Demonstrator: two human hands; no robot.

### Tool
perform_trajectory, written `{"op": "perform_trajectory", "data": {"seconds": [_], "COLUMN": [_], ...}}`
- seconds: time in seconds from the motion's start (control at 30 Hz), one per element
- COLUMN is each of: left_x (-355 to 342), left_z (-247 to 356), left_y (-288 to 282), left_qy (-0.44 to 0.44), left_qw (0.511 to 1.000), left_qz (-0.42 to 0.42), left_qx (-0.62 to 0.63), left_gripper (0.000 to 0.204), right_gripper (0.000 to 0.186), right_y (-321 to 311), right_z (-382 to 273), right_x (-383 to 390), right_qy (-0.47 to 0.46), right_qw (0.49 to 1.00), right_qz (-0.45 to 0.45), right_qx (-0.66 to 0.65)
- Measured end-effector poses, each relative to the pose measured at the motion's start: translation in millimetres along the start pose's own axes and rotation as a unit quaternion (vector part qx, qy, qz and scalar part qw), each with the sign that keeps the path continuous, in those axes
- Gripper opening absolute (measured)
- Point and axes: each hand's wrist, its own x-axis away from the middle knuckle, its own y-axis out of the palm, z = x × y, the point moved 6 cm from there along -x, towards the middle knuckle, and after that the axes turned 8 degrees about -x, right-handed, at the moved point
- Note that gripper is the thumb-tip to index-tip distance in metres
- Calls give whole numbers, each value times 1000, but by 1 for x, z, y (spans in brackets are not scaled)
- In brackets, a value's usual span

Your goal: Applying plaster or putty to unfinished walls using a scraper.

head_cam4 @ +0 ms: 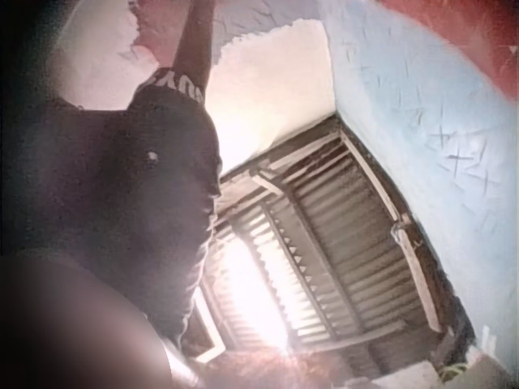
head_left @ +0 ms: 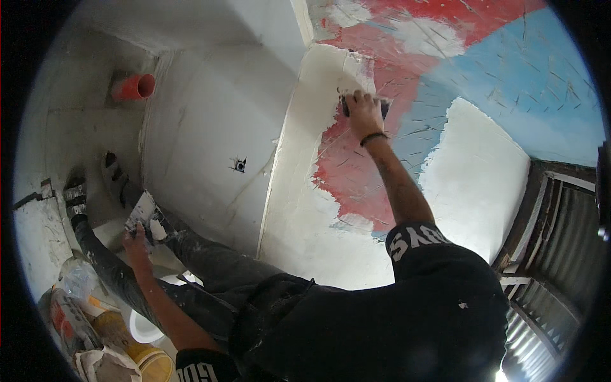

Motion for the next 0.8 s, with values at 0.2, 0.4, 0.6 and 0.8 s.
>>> {"op": "perform_trajectory", "data": {"seconds": [0.2, 0.4, 0.6, 0.8], "left_x": [-7, 0, 8, 5], "left_z": [-4, -23, -2, -12], "left_y": [14, 13, 5, 8], "left_qy": [33, 64, 36, 28], "left_qw": [992, 995, 995, 996], "left_qz": [-22, 0, 13, -20], "left_qx": [-117, -72, -89, 81], "left_gripper": [41, 42, 60, 64], "right_gripper": [30, 29, 30, 30], "right_y": [-13, -64, -12, 2], "right_z": [-20, 16, 43, 37], "right_x": [57, -39, -100, -98], "right_qy": [14, 54, 46, 59], "right_qw": [994, 998, 998, 995], "right_qz": [-83, 24, 14, 31], "right_qx": [-76, 0, 42, 78]}}
